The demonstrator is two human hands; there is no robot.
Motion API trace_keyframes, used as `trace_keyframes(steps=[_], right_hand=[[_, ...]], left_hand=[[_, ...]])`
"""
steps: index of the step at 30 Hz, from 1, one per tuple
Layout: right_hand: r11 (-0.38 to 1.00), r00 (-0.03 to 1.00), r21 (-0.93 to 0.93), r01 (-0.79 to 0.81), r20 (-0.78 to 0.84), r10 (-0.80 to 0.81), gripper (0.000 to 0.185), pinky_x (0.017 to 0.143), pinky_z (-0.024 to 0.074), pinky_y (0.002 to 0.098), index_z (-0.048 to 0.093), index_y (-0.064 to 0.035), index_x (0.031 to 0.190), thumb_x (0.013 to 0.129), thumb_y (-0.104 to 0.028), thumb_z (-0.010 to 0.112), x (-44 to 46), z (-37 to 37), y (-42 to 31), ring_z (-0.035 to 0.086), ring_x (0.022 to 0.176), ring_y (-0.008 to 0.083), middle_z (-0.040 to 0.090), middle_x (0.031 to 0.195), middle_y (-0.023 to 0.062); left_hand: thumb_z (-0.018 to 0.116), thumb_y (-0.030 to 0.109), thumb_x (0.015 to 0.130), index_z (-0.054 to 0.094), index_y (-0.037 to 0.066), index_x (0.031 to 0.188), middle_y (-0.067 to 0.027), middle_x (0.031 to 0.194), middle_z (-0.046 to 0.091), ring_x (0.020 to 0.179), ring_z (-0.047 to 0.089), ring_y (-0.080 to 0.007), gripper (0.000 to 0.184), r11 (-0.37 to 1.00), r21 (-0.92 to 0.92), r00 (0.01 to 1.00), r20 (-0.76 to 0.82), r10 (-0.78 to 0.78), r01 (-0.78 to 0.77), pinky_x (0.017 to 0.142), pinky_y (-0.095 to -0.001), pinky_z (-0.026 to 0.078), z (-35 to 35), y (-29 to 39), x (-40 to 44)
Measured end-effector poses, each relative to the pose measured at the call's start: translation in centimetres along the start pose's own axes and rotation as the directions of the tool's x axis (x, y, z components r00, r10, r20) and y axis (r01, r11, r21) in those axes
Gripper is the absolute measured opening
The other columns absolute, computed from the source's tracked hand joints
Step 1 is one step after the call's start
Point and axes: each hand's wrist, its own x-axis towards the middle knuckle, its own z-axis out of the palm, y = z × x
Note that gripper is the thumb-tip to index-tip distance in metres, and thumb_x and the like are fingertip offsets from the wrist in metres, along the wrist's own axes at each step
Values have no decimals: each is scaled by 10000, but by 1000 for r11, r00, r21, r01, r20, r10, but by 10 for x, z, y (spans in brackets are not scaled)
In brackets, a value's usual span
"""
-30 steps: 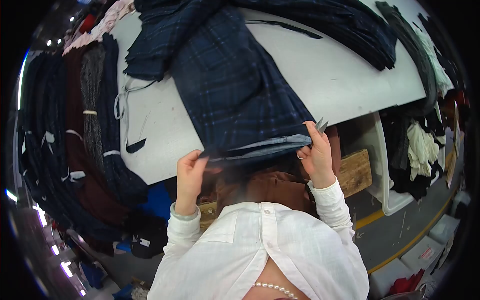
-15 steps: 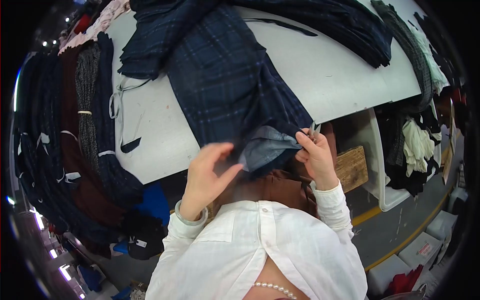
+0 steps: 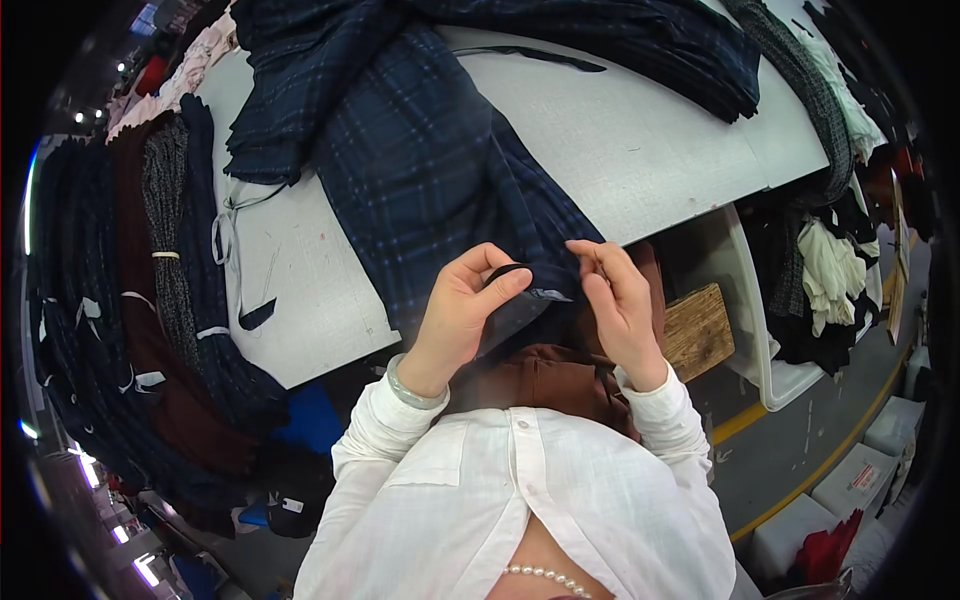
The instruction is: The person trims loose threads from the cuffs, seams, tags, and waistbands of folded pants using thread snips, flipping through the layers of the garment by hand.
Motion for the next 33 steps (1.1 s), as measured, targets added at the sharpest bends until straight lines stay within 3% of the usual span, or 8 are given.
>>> trace_keyframes(steps=[3, 8, 23, 27, 30, 31, 32, 33], right_hand=[[968, 990, -235, 86, 131, -56, 327, 541, 434, 287, 603, 8, 1170, 856, -68, 659, 1, -10, -33, 553, 609, 185, 557, 728, 62], [887, 969, -391, 246, 135, -209, 254, 501, 435, 289, 598, -27, 914, 755, -109, 779, -4, -9, -33, 576, 574, 186, 586, 696, 48], [849, 943, -415, 326, 201, -263, 200, 503, 432, 276, 617, -29, 911, 777, -76, 759, 0, -5, -26, 591, 577, 147, 603, 708, 32], [941, 976, 287, -179, -70, 207, 301, 586, 415, 200, 579, -5, 1077, 805, 49, 695, -10, -5, -22, 527, 681, 31, 601, 891, -3], [981, 953, 112, -161, 277, 124, 207, 638, 401, 181, 605, -34, 907, 765, 48, 731, 7, -8, -13, 489, 696, 42, 564, 880, -12], [988, 978, 75, -132, 175, 117, 186, 602, 385, 185, 586, -37, 847, 769, 37, 737, -4, -9, 8, 469, 660, 36, 546, 833, -22], [994, 992, 36, -108, 75, 105, 189, 567, 370, 188, 568, -40, 786, 772, 27, 744, -16, -15, 17, 449, 625, 30, 529, 785, -32], [941, 941, -41, -336, -61, 333, 228, 522, 352, 202, 530, -43, 741, 793, 4, 746, -18, -24, 7, 422, 589, 22, 485, 679, -35]], left_hand=[[673, 34, 899, 593, 43, 899, -4, 799, 667, 717, 591, -33, 81, 999, 33, 999, -54, 11, -9, 676, -172, 456, 4, 4, -3], [679, 32, 895, 588, 48, 903, -3, 792, 664, 706, 566, -24, 92, 997, 65, 997, -72, 36, -32, 661, -168, 432, 6, 2, -2], [684, 37, 893, 587, 41, 902, 7, 793, 663, 730, 546, -10, 97, 983, 175, 994, -85, 65, -49, 659, -171, 417, 9, -1, -3], [667, 30, 903, 591, 23, 933, -6, 817, 669, 764, 569, -22, 82, 935, 339, 985, -100, 143, -101, 678, -177, 444, 16, -6, -10], [635, 2, 898, 660, -15, 932, -97, 968, 705, 814, 646, -98, 46, 906, 392, 977, 193, 87, -158, 750, -229, 514, 19, -8, -21], [648, 1, 881, 684, -21, 900, -109, 964, 711, 802, 656, -115, 47, 835, 520, 960, 278, 32, -178, 733, -241, 523, 13, 3, -23], [673, 2, 840, 710, -19, 844, -116, 925, 720, 767, 663, -127, 43, 685, 635, 934, 239, 267, -358, 692, -258, 531, 2, 7, -22], [681, 15, 825, 708, -2, 846, -95, 855, 718, 760, 662, -125, 38, 604, 765, 947, 24, 320, -224, 681, -256, 519, -12, 19, -26]])
